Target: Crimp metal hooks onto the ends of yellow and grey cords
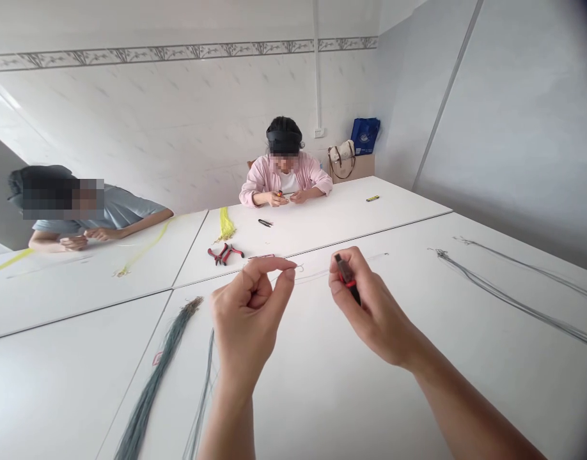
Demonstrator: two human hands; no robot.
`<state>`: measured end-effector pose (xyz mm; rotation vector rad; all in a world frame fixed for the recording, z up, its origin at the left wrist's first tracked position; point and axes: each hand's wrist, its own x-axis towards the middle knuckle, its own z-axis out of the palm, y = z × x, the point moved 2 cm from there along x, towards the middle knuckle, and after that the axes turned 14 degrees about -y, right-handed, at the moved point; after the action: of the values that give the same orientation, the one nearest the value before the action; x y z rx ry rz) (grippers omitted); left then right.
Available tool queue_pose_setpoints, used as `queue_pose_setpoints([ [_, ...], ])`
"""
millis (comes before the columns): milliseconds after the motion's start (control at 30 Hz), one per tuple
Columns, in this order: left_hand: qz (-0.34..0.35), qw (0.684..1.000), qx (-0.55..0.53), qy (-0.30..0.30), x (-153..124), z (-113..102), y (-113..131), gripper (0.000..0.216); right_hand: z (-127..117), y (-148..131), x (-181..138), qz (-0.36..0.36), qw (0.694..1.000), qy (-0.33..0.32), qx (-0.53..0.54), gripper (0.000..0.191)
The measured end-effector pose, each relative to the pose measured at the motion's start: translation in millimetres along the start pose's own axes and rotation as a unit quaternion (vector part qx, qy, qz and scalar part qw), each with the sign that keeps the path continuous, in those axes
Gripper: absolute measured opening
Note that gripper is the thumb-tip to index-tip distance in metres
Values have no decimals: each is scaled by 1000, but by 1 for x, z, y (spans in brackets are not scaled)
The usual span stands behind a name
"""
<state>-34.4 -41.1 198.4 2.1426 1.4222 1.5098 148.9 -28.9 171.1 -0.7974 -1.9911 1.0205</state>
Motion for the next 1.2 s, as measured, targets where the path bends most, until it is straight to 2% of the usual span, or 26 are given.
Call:
queue_pose_setpoints([
  [67,-14,999,-31,-25,0,2,2,9,1,0,0,-3,999,-22,-24,10],
  [133,-24,998,-41,-35,-1,4,2,9,2,-1,1,-43,997,-24,-63,17],
  [233,-31,998,-47,-34,-2,5,3,10,1,-3,4,-118,978,2,-173,34],
  [333,-34,997,-53,-36,-2,5,3,11,0,-1,6,-155,949,38,-272,47],
  [533,-38,996,-69,-48,-3,6,5,12,1,4,8,-168,925,67,-335,41],
  [767,-81,993,-79,-33,-5,7,11,13,0,5,6,-184,911,99,-355,36],
  [1000,-48,993,-85,-71,-3,6,7,12,-2,4,5,-186,903,107,-371,35],
  [1200,-16,996,-47,-70,-3,6,7,11,-1,6,3,-172,914,101,-355,36],
])
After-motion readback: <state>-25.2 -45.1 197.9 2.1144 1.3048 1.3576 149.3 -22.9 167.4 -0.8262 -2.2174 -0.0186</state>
